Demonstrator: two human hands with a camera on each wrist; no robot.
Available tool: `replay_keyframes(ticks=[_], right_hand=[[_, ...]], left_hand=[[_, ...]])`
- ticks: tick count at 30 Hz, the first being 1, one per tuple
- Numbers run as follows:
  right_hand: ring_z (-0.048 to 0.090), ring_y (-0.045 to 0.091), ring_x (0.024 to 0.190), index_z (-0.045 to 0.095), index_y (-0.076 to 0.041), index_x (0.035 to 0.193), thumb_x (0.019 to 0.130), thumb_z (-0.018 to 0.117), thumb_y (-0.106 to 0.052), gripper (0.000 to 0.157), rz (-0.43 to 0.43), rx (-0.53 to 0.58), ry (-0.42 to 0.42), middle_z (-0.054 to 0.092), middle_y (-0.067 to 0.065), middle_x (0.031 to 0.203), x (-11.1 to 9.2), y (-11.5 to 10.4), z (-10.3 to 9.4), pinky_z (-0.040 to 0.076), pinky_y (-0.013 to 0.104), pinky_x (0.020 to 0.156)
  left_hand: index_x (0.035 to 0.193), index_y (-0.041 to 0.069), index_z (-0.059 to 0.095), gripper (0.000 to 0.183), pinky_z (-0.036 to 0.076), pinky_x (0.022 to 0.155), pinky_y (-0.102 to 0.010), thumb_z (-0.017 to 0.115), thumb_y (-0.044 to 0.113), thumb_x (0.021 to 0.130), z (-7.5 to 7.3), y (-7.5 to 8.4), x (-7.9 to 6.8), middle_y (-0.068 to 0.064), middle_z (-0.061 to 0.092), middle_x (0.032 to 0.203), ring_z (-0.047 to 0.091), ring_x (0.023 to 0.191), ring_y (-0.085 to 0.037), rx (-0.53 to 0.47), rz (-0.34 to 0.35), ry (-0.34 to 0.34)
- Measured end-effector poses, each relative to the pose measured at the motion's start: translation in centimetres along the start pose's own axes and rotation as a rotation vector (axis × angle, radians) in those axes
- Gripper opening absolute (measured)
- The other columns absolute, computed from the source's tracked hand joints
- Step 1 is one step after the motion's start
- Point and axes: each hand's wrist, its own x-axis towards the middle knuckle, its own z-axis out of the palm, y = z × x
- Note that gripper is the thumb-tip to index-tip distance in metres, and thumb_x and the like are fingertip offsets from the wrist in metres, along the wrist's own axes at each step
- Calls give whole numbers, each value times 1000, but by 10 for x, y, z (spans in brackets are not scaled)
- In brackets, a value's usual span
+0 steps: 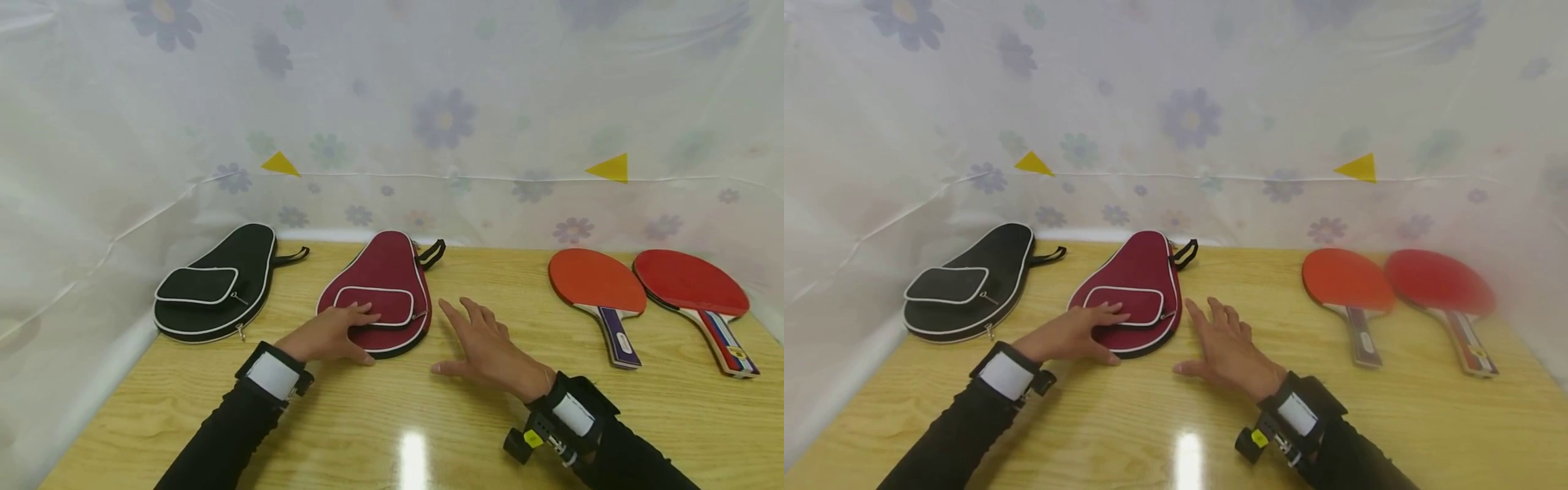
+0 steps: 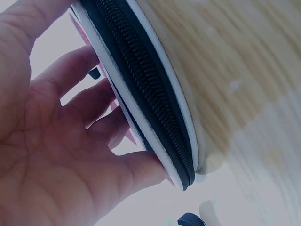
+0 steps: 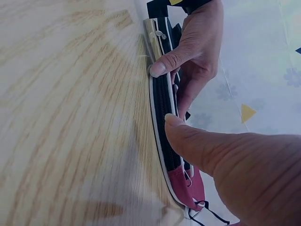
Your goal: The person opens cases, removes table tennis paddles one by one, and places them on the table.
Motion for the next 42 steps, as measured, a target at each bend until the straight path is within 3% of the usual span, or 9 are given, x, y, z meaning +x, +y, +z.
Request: replay_keyframes(ticks=[21, 28, 42], right_hand=[[27, 57, 139, 30, -8, 159, 84, 81, -43, 97, -11, -4, -1, 26, 33, 156, -2, 0, 2, 27, 77, 100], [27, 57, 139, 30, -9, 158, 84, 81, -44, 97, -13, -8, 1, 27, 33, 156, -2, 0, 2, 27, 77, 100], [26, 57, 140, 30, -9, 158, 84, 81, -44, 97, -7, -10, -6, 25, 32, 156, -1, 0, 5, 25, 77, 101]], left_hand=[[147, 9, 53, 76, 24, 116, -62, 85, 30, 82, -7, -11, -9, -17, 37, 159, 21, 149, -45, -5, -3, 17], [148, 8, 52, 76, 30, 114, -59, 85, 29, 83, -10, -17, -14, -18, 37, 159, 21, 149, -44, -16, 1, 19], [149, 12, 52, 76, 26, 115, -61, 84, 32, 83, -14, -35, -19, -16, 36, 160, 21, 150, -44, -11, -18, 21]])
